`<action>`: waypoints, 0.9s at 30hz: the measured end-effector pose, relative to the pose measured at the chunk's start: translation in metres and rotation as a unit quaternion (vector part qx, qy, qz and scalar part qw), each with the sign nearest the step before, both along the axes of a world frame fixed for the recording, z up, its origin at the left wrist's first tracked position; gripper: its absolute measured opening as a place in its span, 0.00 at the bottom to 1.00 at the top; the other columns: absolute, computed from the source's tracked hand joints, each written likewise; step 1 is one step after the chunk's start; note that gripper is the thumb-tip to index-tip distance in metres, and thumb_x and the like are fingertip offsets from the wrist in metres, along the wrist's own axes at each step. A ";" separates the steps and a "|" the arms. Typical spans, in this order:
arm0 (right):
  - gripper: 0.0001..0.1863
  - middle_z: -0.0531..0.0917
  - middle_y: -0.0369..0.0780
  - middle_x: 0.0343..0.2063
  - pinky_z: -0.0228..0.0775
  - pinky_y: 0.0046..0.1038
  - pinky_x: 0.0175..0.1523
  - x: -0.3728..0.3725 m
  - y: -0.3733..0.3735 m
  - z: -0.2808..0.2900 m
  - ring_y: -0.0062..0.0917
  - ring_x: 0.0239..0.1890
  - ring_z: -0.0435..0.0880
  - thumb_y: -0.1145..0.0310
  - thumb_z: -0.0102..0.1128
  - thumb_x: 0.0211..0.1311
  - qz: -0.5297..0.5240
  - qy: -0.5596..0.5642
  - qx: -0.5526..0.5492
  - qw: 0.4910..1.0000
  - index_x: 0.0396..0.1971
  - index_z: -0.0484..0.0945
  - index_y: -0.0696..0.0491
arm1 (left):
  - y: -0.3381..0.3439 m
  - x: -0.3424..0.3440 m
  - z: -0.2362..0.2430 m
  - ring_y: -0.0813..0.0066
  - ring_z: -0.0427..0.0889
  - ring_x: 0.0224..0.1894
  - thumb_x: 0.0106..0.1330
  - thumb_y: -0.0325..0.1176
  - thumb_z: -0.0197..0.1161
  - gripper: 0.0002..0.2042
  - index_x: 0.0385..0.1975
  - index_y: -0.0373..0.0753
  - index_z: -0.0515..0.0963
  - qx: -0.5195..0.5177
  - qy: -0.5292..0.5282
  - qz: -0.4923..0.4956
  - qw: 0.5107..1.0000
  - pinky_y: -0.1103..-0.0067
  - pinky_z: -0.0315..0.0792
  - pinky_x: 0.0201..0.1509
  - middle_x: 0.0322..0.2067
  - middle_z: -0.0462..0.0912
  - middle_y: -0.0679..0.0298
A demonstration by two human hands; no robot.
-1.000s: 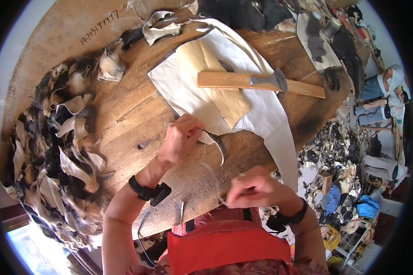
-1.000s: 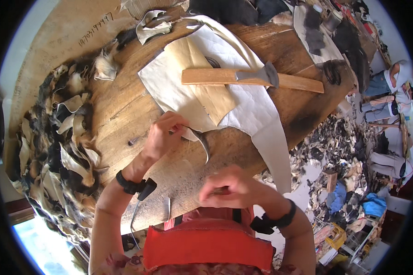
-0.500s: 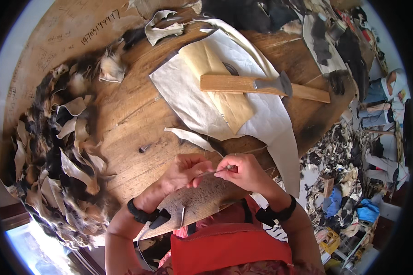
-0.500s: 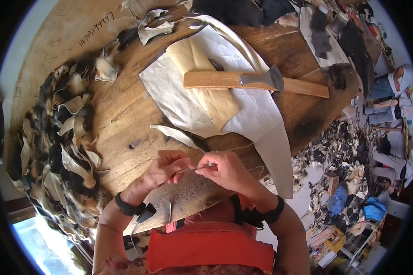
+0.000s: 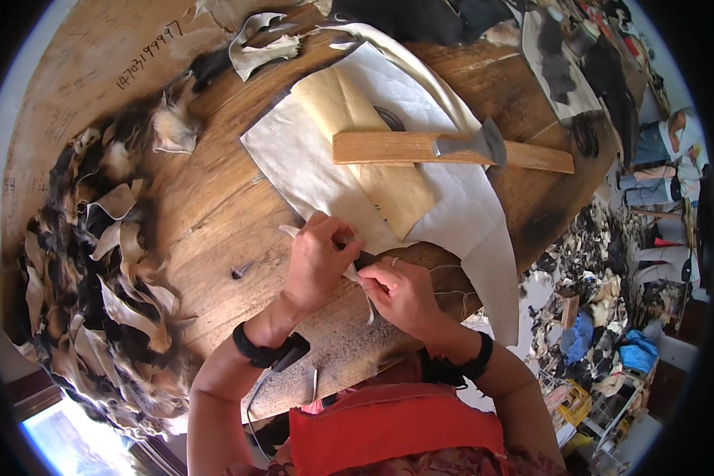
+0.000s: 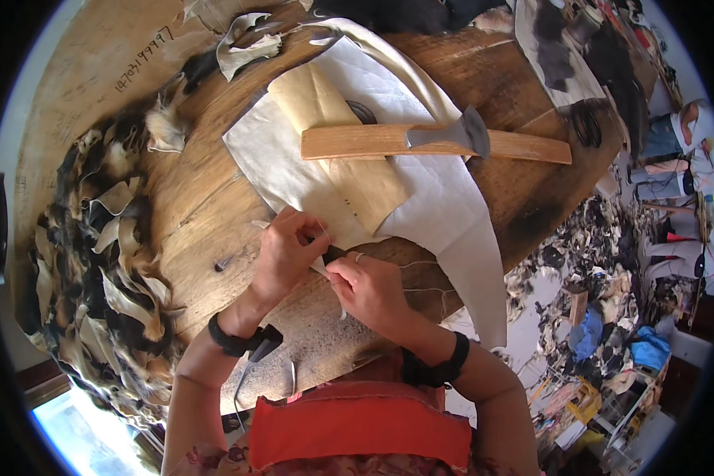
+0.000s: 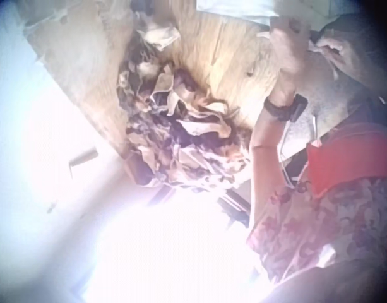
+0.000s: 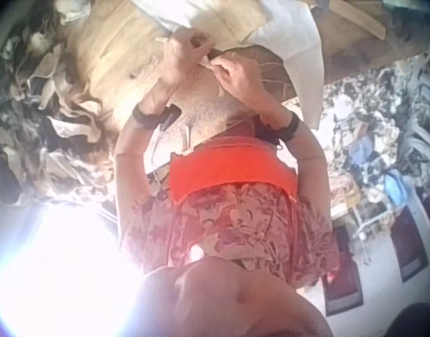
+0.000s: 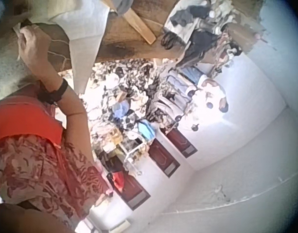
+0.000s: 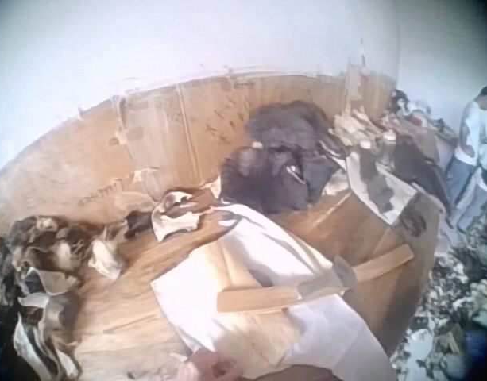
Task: Cutting out patterns and hand-sewing pieces of animal hide or leather.
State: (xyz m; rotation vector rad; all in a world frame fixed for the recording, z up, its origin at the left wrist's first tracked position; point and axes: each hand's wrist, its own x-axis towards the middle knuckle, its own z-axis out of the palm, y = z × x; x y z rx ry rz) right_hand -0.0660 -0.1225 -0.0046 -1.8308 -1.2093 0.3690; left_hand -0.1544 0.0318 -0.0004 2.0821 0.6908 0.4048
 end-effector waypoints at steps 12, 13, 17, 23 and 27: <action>0.05 0.81 0.35 0.24 0.70 0.30 0.25 0.006 -0.010 0.081 0.28 0.23 0.82 0.74 0.68 0.57 0.403 0.181 0.033 0.897 0.32 0.83 0.49 | 0.010 0.001 -0.001 0.59 0.81 0.32 0.59 0.23 0.67 0.04 0.31 0.32 0.79 -0.030 0.017 -0.032 0.999 0.71 0.75 0.36 0.31 0.79 0.55; 0.05 0.81 0.35 0.24 0.70 0.30 0.25 0.002 -0.007 0.077 0.27 0.23 0.82 0.73 0.69 0.57 0.401 0.178 0.053 0.897 0.34 0.83 0.49 | 0.008 0.000 0.000 0.62 0.81 0.31 0.59 0.23 0.67 0.04 0.30 0.32 0.79 -0.028 0.017 -0.024 0.999 0.72 0.75 0.35 0.31 0.79 0.56; 0.05 0.82 0.37 0.22 0.70 0.28 0.25 0.016 0.019 0.044 0.27 0.21 0.82 0.70 0.70 0.58 0.131 0.149 0.070 0.978 0.34 0.85 0.50 | 0.011 -0.015 -0.001 0.69 0.80 0.29 0.61 0.25 0.68 0.04 0.31 0.32 0.80 -0.089 -0.020 -0.025 0.996 0.74 0.74 0.34 0.31 0.79 0.59; 0.05 0.83 0.40 0.21 0.71 0.29 0.25 0.014 0.014 -0.006 0.32 0.21 0.83 0.72 0.72 0.54 0.064 -0.005 0.000 0.998 0.31 0.84 0.52 | 0.007 -0.020 0.016 0.74 0.78 0.25 0.61 0.27 0.70 0.05 0.33 0.33 0.83 -0.160 0.018 0.015 0.987 0.75 0.75 0.30 0.28 0.80 0.61; 0.06 0.81 0.40 0.20 0.72 0.32 0.24 0.010 0.017 -0.015 0.34 0.20 0.81 0.73 0.72 0.51 0.016 -0.052 0.020 0.998 0.29 0.84 0.51 | 0.003 -0.004 0.004 0.68 0.80 0.25 0.58 0.27 0.70 0.05 0.31 0.33 0.82 -0.017 0.013 0.049 0.999 0.73 0.75 0.31 0.27 0.79 0.58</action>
